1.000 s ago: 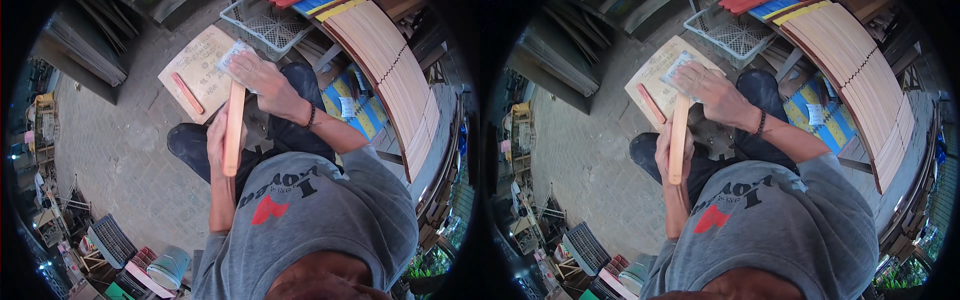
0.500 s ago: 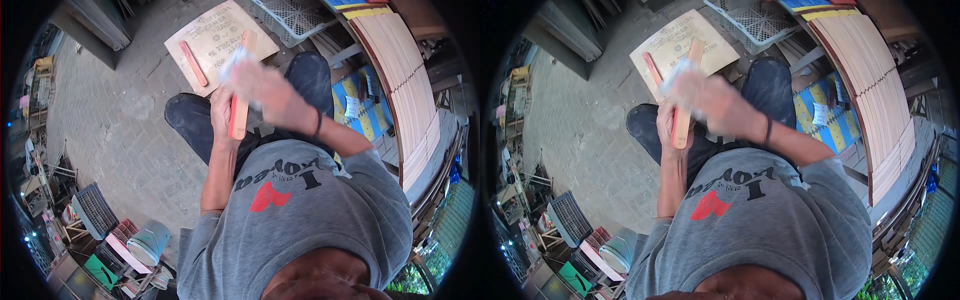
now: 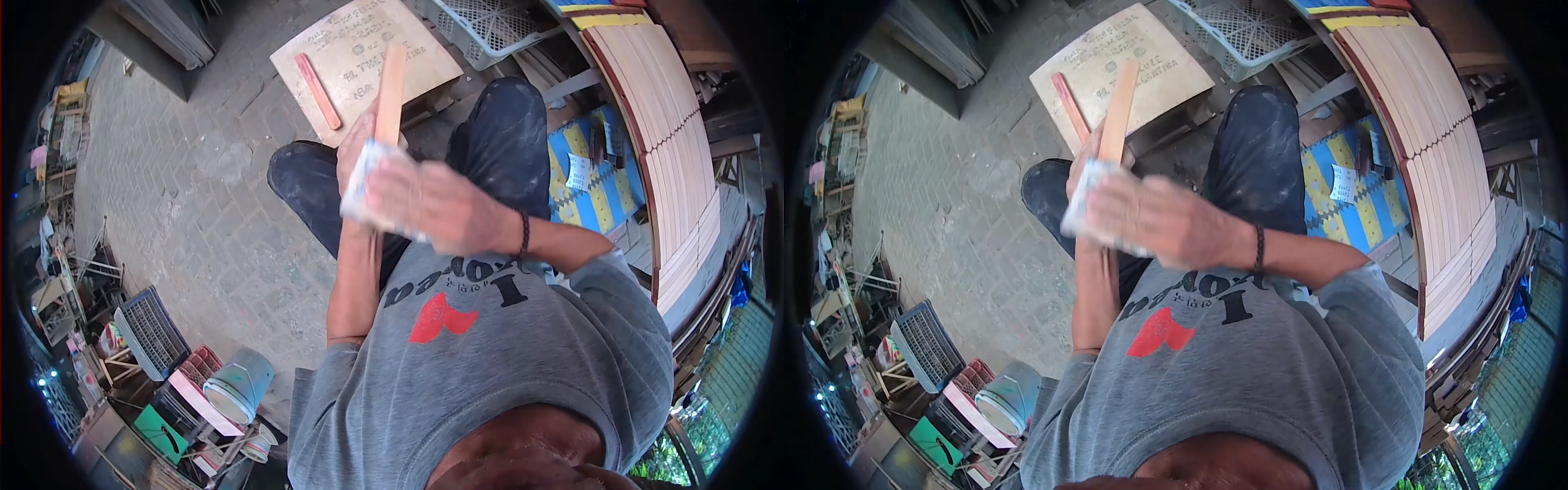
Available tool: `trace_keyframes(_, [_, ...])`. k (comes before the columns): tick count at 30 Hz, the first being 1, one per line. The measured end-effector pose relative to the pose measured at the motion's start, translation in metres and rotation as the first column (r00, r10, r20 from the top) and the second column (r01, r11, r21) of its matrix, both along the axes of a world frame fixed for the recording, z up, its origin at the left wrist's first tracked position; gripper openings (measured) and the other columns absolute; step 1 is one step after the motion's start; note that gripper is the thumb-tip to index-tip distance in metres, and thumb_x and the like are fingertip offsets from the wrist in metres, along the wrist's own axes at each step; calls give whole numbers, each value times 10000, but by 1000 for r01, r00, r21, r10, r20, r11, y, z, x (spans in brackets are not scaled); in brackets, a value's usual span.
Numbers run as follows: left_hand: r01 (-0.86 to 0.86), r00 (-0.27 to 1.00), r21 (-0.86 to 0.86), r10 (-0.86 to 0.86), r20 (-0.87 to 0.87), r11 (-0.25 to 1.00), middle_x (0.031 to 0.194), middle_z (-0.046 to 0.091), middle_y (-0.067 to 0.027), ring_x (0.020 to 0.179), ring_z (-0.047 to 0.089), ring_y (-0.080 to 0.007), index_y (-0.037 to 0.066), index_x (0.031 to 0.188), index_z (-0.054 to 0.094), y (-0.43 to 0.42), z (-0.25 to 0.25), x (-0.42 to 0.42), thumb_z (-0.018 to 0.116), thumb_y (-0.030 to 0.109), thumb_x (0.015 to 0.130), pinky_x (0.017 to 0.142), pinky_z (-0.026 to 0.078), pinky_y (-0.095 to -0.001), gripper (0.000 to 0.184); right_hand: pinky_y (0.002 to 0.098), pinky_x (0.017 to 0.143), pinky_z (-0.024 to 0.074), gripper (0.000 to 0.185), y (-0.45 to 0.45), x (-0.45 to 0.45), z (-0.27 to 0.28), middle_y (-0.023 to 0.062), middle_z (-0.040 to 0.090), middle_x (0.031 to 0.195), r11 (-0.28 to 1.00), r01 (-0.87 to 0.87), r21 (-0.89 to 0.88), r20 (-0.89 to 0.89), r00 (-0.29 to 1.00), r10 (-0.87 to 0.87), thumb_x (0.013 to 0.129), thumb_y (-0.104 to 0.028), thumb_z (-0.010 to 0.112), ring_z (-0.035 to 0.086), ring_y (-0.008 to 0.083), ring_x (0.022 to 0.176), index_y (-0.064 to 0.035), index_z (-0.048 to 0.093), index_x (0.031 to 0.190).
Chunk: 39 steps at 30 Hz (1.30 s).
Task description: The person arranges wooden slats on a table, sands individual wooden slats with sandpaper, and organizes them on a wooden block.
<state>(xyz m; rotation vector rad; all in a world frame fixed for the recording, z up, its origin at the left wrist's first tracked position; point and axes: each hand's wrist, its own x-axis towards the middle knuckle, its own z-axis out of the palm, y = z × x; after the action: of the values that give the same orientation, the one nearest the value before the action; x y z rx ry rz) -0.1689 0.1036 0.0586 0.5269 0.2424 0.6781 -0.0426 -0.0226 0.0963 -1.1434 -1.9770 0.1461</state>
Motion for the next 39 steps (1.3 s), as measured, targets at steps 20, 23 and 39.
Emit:
trace_keyframes(20, [23, 980, 126, 3, -201, 992, 663, 474, -19, 471, 434, -90, -23, 1379, 468, -26, 31, -2, 407, 284, 1092, 386, 326, -217, 425, 397, 958, 503, 517, 97, 118, -37, 193, 622, 1336, 880, 470, 68, 40, 880, -473, 873, 3, 553, 590, 349, 1265, -27, 576, 1389])
trace_keyframes(23, [-6, 987, 177, 34, -156, 984, 661, 500, -40, 441, 432, -96, -16, 1407, 445, -31, 36, -4, 434, 384, 1085, 379, 353, -201, 514, 348, 870, 526, 464, 95, 125, -49, 188, 677, 1219, 796, 580, -171, -184, 775, -605, 915, -30, 523, 655, 341, 1093, 7, 565, 1376])
trace_keyframes(39, [-424, 818, 347, 518, -250, 837, 1098, 672, -216, 1005, 711, -304, -54, 1192, 534, -37, 45, 42, 646, 49, 960, 901, 606, -423, 278, 217, 612, 475, 395, -11, 30, -32, 20, 670, 1075, 822, -427, -376, -898, -52, -438, 1019, -313, 631, 619, 63, 860, -26, 626, 1292])
